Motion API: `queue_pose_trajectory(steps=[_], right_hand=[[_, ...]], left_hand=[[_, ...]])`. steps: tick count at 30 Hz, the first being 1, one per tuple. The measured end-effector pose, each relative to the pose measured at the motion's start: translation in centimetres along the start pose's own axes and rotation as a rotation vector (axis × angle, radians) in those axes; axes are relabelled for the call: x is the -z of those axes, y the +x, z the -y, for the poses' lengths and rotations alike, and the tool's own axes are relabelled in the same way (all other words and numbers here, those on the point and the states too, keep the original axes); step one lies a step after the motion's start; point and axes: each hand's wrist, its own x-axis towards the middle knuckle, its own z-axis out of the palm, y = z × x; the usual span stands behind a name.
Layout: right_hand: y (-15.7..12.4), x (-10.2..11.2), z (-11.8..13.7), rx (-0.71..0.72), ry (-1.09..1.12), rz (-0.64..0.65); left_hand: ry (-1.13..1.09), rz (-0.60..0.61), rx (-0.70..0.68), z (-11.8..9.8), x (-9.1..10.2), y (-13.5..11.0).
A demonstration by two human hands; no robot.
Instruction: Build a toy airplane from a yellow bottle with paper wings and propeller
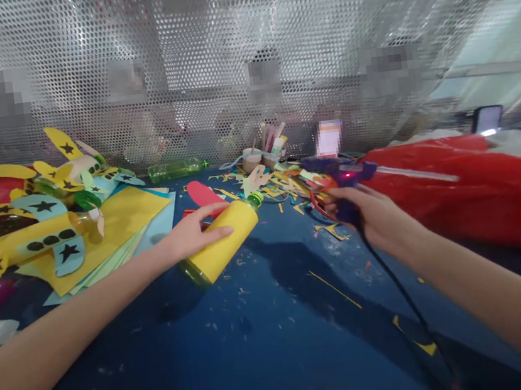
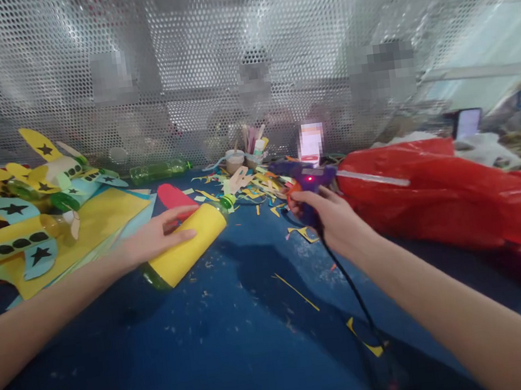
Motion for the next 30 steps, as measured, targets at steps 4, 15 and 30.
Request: queue_pose_trajectory(steps=[4,15,30], right_hand=[[-0.8,-4.2,-1.3,-0.066,0.091,0.261],[-5.5,-4.7,-4.6,0.148,-0.116,0.638],[-6.1,-4.4,-4.8,0.245,-0.321,0.587]], left_hand=[[-0.174,-0.032,0.058,0.5,0.9,-0.3],[-0.429,-0.068,0.254,1.9,1.0,-1.1],[-0.636,-0.018,0.153,4.0,1.5,-1.9]])
